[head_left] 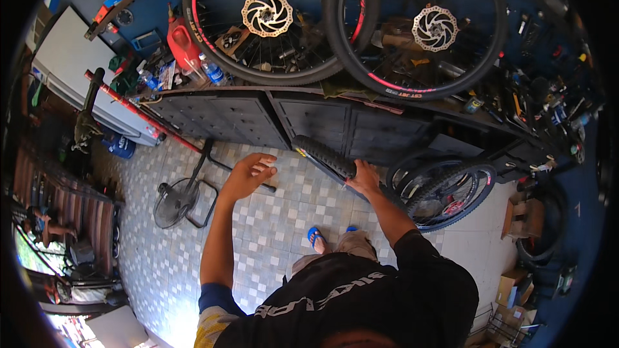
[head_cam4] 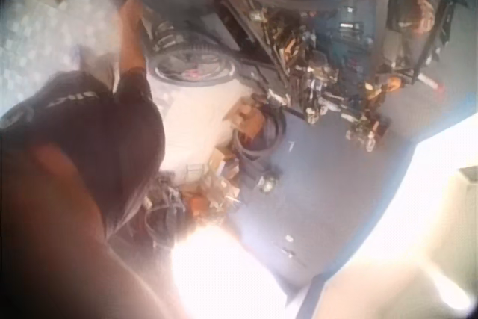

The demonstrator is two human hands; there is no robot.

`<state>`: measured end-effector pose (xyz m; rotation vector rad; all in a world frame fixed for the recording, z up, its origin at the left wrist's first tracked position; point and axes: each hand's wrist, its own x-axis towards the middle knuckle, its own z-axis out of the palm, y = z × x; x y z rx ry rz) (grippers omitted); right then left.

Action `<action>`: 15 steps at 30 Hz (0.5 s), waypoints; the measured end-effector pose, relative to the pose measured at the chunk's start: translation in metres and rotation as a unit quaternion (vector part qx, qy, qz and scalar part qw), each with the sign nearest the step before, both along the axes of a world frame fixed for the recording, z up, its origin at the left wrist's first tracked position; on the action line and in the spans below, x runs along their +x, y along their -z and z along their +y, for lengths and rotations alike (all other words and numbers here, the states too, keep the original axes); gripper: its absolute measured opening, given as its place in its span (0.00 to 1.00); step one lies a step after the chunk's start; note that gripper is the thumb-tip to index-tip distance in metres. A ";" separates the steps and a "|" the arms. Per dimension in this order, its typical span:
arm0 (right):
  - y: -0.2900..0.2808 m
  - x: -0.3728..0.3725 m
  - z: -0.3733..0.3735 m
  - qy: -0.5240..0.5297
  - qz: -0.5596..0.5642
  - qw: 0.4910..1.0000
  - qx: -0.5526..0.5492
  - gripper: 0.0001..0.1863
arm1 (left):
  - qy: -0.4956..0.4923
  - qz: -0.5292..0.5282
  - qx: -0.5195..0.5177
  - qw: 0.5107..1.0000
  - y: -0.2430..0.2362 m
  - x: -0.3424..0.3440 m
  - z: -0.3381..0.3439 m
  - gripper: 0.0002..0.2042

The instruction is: The person sits on the floor and uses a hammer to tap the cassette on a bicycle wheel. They then stand, move the wheel, and use a screwdriver to adjust the hub on another wheel before returning to the floor to hammer the first wheel again.

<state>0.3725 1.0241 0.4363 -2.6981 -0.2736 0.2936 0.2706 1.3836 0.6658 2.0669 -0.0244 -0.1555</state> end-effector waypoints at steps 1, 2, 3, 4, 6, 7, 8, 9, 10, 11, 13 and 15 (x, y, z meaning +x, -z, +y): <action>-0.005 0.005 0.007 0.019 -0.002 1.000 -0.003 0.41 | 0.008 -0.032 0.017 0.999 -0.002 0.010 0.005 0.17; -0.012 0.013 0.009 0.041 -0.008 0.999 -0.007 0.41 | 0.022 -0.046 0.024 0.998 -0.011 0.024 0.005 0.17; -0.018 0.017 0.010 0.054 0.001 0.998 -0.012 0.42 | 0.030 -0.053 0.034 0.998 -0.024 0.032 0.004 0.17; -0.025 0.021 0.006 0.068 0.010 0.998 -0.018 0.43 | 0.040 -0.061 0.043 0.996 -0.033 0.042 0.002 0.17; -0.029 0.012 -0.004 0.096 0.035 0.995 -0.019 0.44 | 0.057 -0.094 0.046 0.993 -0.046 0.061 0.003 0.16; -0.028 0.001 -0.015 0.112 0.049 0.992 -0.016 0.44 | 0.066 -0.108 0.056 0.990 -0.056 0.068 0.003 0.16; -0.028 -0.009 -0.027 0.131 0.061 0.989 -0.013 0.45 | 0.076 -0.123 0.064 0.987 -0.065 0.075 0.002 0.15; -0.025 -0.023 -0.038 0.157 0.077 0.985 -0.009 0.45 | 0.080 -0.130 0.048 0.987 -0.069 0.081 0.003 0.15; -0.022 -0.035 -0.047 0.174 0.091 0.981 -0.013 0.45 | 0.083 -0.136 0.033 0.987 -0.072 0.088 0.008 0.15; -0.016 -0.045 -0.063 0.194 0.102 0.975 -0.020 0.46 | 0.089 -0.145 0.013 0.985 -0.075 0.098 0.011 0.14; 0.004 -0.065 -0.092 0.247 0.120 0.961 -0.038 0.45 | 0.094 -0.147 0.030 0.984 -0.080 0.118 0.017 0.14; 0.024 -0.075 -0.116 0.310 0.129 0.940 -0.060 0.44 | 0.099 -0.162 0.050 0.980 -0.087 0.141 0.022 0.14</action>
